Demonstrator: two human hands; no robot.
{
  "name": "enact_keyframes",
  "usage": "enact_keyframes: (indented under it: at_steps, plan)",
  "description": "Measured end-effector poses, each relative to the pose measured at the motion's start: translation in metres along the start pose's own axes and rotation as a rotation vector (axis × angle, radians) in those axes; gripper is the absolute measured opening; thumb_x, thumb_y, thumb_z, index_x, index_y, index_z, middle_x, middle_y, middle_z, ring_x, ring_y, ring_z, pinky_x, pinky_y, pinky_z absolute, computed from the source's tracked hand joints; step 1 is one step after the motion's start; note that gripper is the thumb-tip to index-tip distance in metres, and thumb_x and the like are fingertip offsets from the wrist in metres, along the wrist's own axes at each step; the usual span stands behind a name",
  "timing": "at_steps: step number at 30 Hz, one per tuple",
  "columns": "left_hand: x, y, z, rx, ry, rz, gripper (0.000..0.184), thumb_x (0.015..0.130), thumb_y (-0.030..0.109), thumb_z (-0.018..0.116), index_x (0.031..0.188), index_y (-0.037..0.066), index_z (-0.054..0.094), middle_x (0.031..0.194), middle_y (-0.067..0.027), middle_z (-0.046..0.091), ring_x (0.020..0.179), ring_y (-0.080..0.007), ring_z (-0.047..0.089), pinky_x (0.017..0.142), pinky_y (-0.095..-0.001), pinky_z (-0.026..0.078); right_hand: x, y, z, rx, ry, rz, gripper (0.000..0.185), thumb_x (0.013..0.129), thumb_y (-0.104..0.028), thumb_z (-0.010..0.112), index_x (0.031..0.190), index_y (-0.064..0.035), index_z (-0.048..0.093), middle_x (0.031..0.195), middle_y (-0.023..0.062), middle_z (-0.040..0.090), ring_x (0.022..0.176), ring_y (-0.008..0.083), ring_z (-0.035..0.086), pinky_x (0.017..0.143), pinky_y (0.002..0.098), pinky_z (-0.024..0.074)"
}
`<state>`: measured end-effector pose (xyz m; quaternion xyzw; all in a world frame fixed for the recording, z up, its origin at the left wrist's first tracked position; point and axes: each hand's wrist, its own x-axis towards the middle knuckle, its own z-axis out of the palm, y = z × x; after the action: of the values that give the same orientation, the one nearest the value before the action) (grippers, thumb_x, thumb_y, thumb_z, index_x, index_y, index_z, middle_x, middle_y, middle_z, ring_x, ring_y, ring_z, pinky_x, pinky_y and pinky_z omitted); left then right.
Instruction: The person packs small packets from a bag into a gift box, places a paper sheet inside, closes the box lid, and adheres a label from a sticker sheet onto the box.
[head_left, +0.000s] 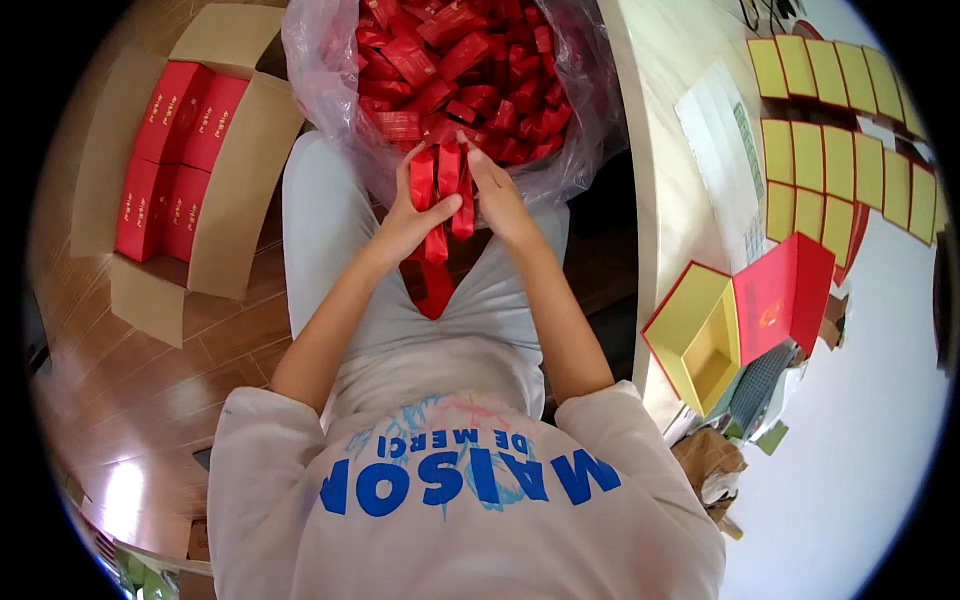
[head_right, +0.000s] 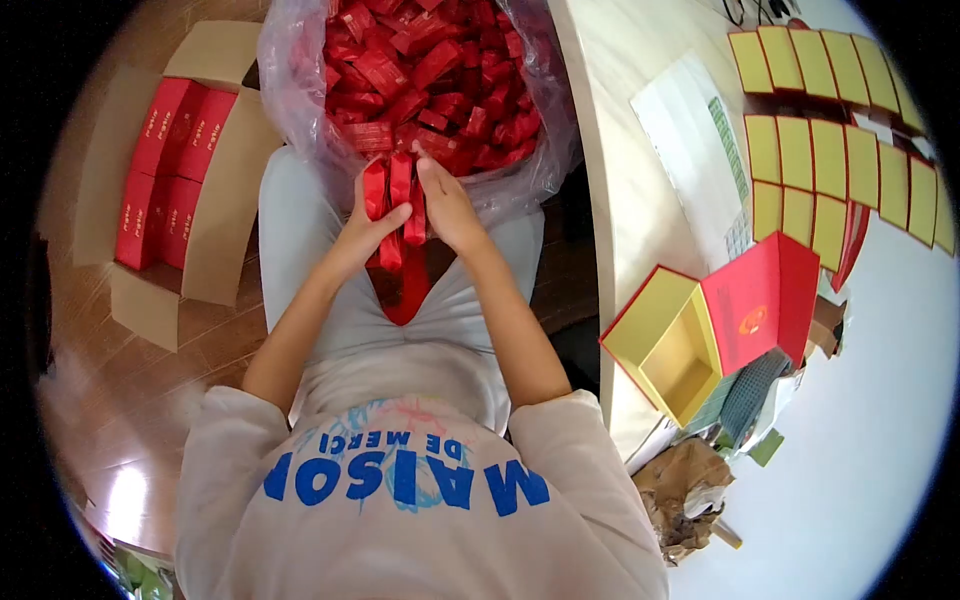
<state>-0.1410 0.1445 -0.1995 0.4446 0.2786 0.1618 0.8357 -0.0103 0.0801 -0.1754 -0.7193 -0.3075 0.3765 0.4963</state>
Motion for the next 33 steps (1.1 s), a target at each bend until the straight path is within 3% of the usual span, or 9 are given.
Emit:
enact_keyframes:
  at_steps: [1,4,9,12,15,18,20,26,33]
  plan:
    - [-0.011,0.002,-0.001,0.029,-0.048,-0.020,0.086,0.084,0.020,0.070,0.144,0.012,0.010,0.139,-0.0140,0.033,0.128,-0.0224,0.037,0.106,-0.0369,0.031,-0.019,-0.024,-0.014,0.052,-0.111,0.311,0.055,0.098,-0.043,0.041,0.138,-0.0057,0.041,0.099,0.0100,0.062,0.076,0.0167,0.062,0.068,0.0290,0.0527]
    - [-0.049,-0.003,-0.006,0.076,-0.144,-0.060,0.085,0.085,0.022,0.068,0.145,0.010,0.008,0.138,-0.0145,0.033,0.127,-0.0229,0.038,0.106,-0.0374,0.032,-0.050,-0.022,-0.019,0.171,-0.281,0.304,0.049,0.097,-0.039,0.048,0.136,-0.0110,0.044,0.094,0.0056,0.061,0.065,0.0103,0.058,0.054,0.0227,0.0489]
    - [-0.117,-0.016,-0.028,0.188,-0.229,-0.342,0.083,0.089,0.033,0.062,0.145,0.007,0.006,0.135,-0.0136,0.037,0.123,-0.0225,0.041,0.104,-0.0368,0.033,-0.124,-0.003,0.011,0.248,-0.345,0.438,0.047,0.095,-0.037,0.051,0.129,-0.0052,0.048,0.087,0.0067,0.061,0.063,0.0115,0.059,0.054,0.0251,0.0511]
    - [-0.147,-0.007,-0.026,0.183,-0.160,-0.430,0.076,0.091,0.035,0.060,0.143,0.007,0.011,0.130,-0.0128,0.042,0.120,-0.0222,0.044,0.102,-0.0350,0.035,-0.160,-0.003,0.025,0.318,-0.347,0.468,0.053,0.095,-0.037,0.051,0.138,-0.0074,0.041,0.099,0.0062,0.061,0.070,0.0100,0.058,0.055,0.0237,0.0496]
    - [-0.146,0.014,-0.003,0.369,-0.141,-0.246,0.065,0.091,0.033,0.060,0.137,0.007,0.021,0.127,-0.0121,0.042,0.119,-0.0208,0.043,0.102,-0.0339,0.034,-0.172,-0.021,0.016,0.331,-0.260,0.384,0.054,0.096,-0.036,0.051,0.141,-0.0096,0.039,0.109,0.0049,0.059,0.085,0.0095,0.057,0.068,0.0236,0.0496]
    - [-0.129,0.049,0.044,0.456,-0.259,0.080,0.063,0.091,0.029,0.061,0.137,0.007,0.024,0.128,-0.0116,0.042,0.120,-0.0204,0.042,0.103,-0.0340,0.033,-0.181,-0.052,-0.013,0.280,0.021,0.092,0.051,0.094,-0.036,0.054,0.138,-0.0113,0.044,0.106,0.0062,0.062,0.079,0.0080,0.055,0.063,0.0249,0.0501]
    - [-0.110,0.072,0.091,0.442,-0.383,0.316,0.060,0.089,0.024,0.063,0.137,0.007,0.029,0.131,-0.0119,0.041,0.122,-0.0212,0.041,0.104,-0.0334,0.033,-0.197,-0.096,-0.053,0.175,0.145,-0.023,0.047,0.095,-0.031,0.054,0.136,-0.0094,0.047,0.122,0.0086,0.057,0.104,0.0105,0.052,0.089,0.0270,0.0443]
    - [-0.080,0.124,0.259,0.537,-0.693,0.784,0.058,0.088,0.022,0.064,0.134,0.007,0.033,0.129,-0.0129,0.044,0.121,-0.0236,0.043,0.104,-0.0350,0.033,-0.257,-0.176,-0.157,0.038,0.702,-0.343,0.045,0.098,-0.028,0.049,0.136,-0.0038,0.046,0.132,0.0110,0.052,0.116,0.0151,0.050,0.101,0.0283,0.0361]
    - [-0.043,0.082,0.335,0.638,-0.694,0.759,0.056,0.091,0.041,0.055,0.129,0.004,0.037,0.124,-0.0205,0.040,0.121,-0.0360,0.040,0.103,-0.0407,0.032,-0.254,-0.128,-0.233,0.147,0.853,-0.223,0.051,0.096,-0.038,0.050,0.131,-0.0004,0.050,0.123,0.0091,0.056,0.112,0.0154,0.050,0.098,0.0287,0.0374]
